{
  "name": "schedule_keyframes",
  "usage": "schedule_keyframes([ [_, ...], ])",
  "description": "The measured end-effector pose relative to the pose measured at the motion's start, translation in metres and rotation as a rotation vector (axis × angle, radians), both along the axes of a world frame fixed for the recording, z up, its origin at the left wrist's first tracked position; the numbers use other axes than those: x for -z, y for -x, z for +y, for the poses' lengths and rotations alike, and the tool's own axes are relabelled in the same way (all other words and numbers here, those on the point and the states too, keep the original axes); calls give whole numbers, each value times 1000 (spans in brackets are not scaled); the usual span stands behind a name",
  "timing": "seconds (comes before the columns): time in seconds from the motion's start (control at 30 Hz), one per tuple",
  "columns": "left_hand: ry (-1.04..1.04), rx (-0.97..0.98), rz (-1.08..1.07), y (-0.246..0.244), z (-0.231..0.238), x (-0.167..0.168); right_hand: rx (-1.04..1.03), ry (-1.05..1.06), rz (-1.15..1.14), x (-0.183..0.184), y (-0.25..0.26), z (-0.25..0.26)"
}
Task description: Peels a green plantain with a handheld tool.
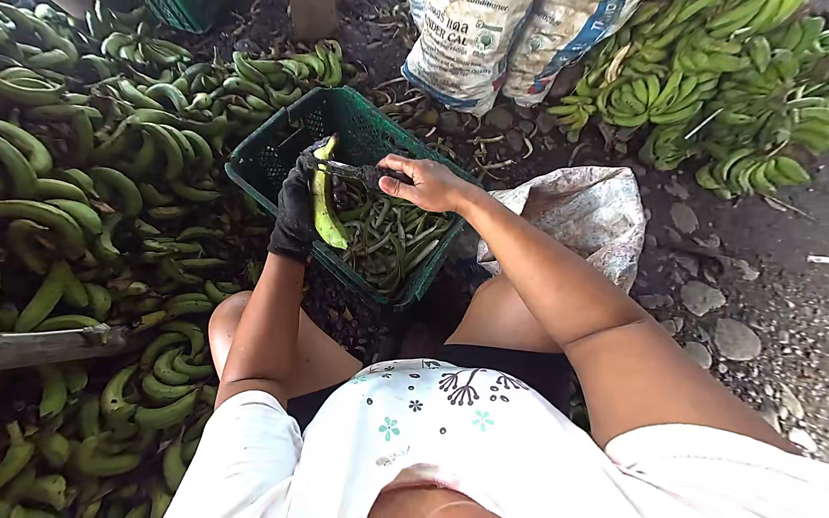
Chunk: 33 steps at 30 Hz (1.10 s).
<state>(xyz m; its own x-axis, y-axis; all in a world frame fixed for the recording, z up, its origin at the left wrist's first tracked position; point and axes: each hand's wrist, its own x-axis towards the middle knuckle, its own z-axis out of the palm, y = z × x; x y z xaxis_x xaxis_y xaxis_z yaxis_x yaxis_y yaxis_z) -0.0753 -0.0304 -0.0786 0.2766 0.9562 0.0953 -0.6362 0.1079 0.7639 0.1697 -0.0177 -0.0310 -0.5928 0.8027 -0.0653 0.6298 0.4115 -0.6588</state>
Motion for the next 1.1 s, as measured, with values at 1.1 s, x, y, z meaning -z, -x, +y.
schedule_keyframes([
  [1.1,-417,-65,23,-10,9,0,660,599,868,15,40,-9],
])
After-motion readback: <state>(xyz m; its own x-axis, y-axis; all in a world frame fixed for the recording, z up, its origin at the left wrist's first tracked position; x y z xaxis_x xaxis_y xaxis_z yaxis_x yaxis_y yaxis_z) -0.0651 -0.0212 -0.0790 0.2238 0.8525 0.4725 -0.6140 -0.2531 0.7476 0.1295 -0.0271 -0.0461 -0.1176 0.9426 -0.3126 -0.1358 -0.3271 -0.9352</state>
